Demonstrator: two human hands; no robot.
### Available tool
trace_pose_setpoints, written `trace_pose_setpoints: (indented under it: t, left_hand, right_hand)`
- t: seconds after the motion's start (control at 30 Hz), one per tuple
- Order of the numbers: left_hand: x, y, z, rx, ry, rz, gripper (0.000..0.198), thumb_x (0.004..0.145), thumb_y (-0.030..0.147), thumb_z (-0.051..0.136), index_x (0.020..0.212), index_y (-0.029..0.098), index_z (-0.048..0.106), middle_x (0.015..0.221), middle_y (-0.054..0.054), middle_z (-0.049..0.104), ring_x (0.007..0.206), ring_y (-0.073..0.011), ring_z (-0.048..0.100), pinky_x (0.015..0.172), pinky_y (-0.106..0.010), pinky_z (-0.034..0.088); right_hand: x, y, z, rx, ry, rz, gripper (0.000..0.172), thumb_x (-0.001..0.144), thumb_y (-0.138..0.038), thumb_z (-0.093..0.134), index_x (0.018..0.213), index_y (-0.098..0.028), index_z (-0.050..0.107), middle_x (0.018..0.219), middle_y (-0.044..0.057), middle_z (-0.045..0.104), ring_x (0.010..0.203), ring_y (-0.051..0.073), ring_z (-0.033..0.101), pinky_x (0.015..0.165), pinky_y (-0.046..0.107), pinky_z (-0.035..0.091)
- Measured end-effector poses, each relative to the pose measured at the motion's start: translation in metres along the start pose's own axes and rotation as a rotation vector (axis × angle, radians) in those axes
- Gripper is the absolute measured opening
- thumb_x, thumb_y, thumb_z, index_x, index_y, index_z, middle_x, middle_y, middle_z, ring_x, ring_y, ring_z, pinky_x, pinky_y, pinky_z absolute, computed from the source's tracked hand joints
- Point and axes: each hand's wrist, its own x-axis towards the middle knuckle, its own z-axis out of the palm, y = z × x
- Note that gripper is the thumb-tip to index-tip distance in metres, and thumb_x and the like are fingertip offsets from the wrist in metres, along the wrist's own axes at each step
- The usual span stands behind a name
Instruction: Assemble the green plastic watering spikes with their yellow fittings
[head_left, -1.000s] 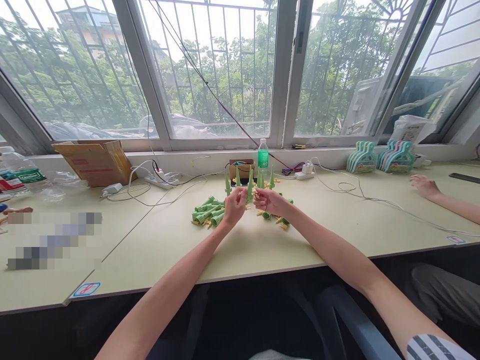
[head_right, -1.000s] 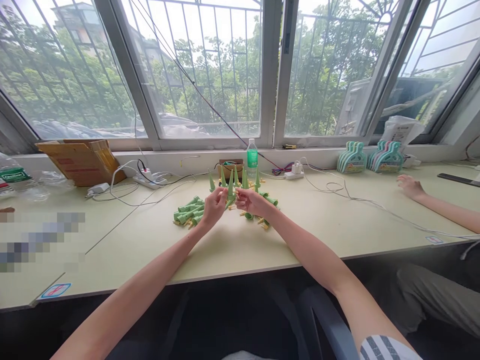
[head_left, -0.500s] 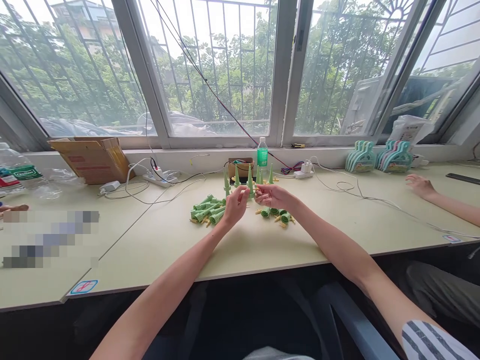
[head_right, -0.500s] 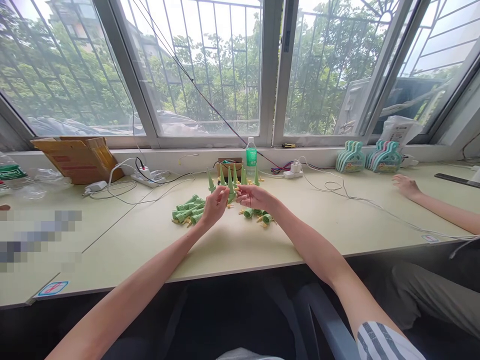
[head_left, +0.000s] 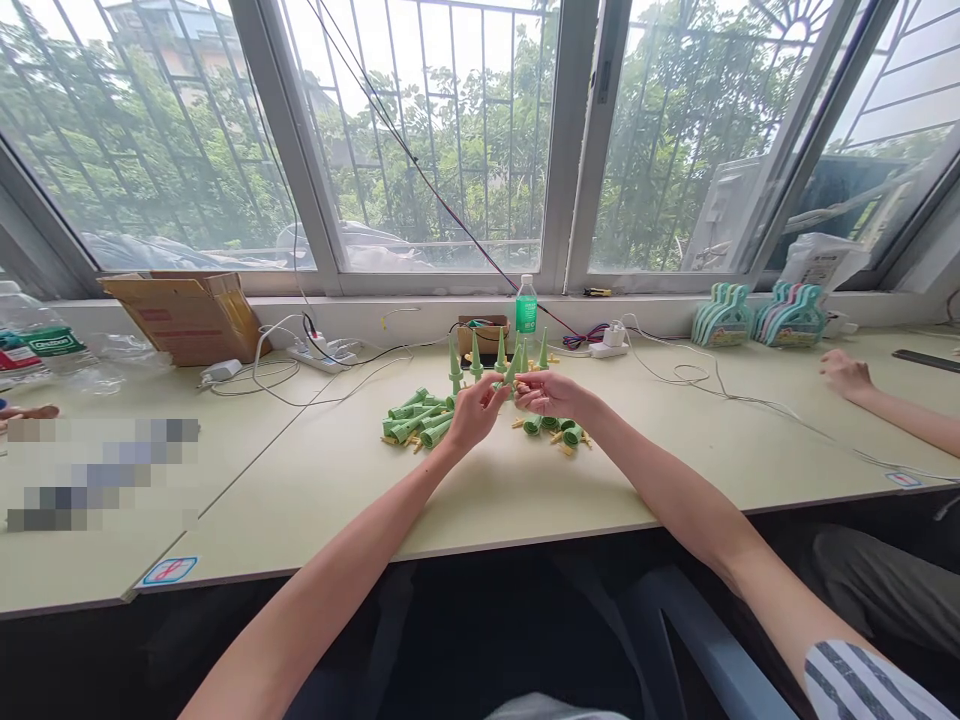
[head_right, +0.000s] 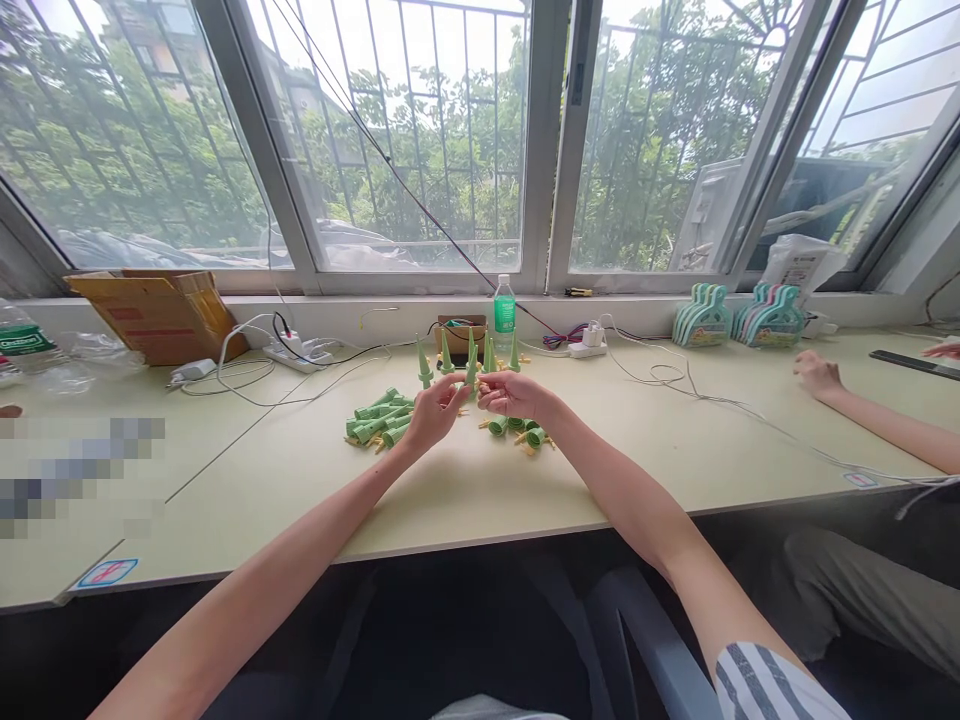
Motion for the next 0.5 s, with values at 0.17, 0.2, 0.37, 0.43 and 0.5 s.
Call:
trace_pose_setpoints:
  t: [0.17,0.2,0.37,0.43,0.5]
  left_hand:
    - [0.0009,-0.0016,-0.0008,-0.020,0.007,0.002,0.035,0.088,0.049,0.051,0.102,0.021,0.066,0.053,0.005,0.043,0.048,-0.0090,0.036,0.048,-0.020,0.032]
    - [0.0012,-0.0019,-0.0011,-0.025,0.009,0.001,0.036,0.088,0.049,0.051,0.102,0.021,0.067,0.054,0.005,0.043,0.048,-0.0090,0.036,0.048,-0.020,0.032]
    - [0.0015,-0.0012,-0.0018,-0.027,0.008,0.000,0.036,0.089,0.050,0.050,0.102,0.021,0.065,0.055,0.005,0.044,0.047,-0.0085,0.037,0.047,-0.020,0.032]
    - [0.0012,-0.0002,-0.0012,-0.041,0.015,-0.003,0.036,0.089,0.051,0.049,0.104,0.022,0.063,0.060,0.004,0.047,0.048,-0.0082,0.041,0.048,-0.020,0.034]
    - [0.0011,0.0004,-0.0002,-0.067,0.035,-0.020,0.036,0.090,0.052,0.049,0.107,0.021,0.058,0.063,0.004,0.049,0.048,-0.0080,0.044,0.048,-0.019,0.035]
  right_hand:
    - [-0.0001,-0.0011,-0.0021,-0.025,0.008,0.045,0.028,0.097,-0.024,0.045,0.070,-0.020,0.037,0.056,-0.007,0.027,0.045,0.006,0.030,0.031,0.009,0.030]
    - [-0.0003,-0.0012,-0.0021,-0.021,0.005,0.047,0.028,0.097,-0.024,0.044,0.070,-0.020,0.037,0.056,-0.007,0.026,0.045,0.006,0.029,0.031,0.009,0.030]
    - [0.0004,0.0018,0.0008,-0.089,0.007,-0.004,0.029,0.096,-0.025,0.048,0.069,-0.020,0.037,0.055,-0.007,0.026,0.045,0.006,0.028,0.032,0.010,0.029]
    - [0.0015,0.0044,0.0029,-0.165,0.025,-0.083,0.030,0.095,-0.026,0.048,0.067,-0.019,0.038,0.055,-0.007,0.026,0.045,0.006,0.027,0.033,0.011,0.028]
    - [0.0030,0.0076,0.0051,-0.257,0.038,-0.176,0.032,0.095,-0.029,0.050,0.066,-0.019,0.040,0.054,-0.007,0.026,0.045,0.006,0.027,0.035,0.012,0.028]
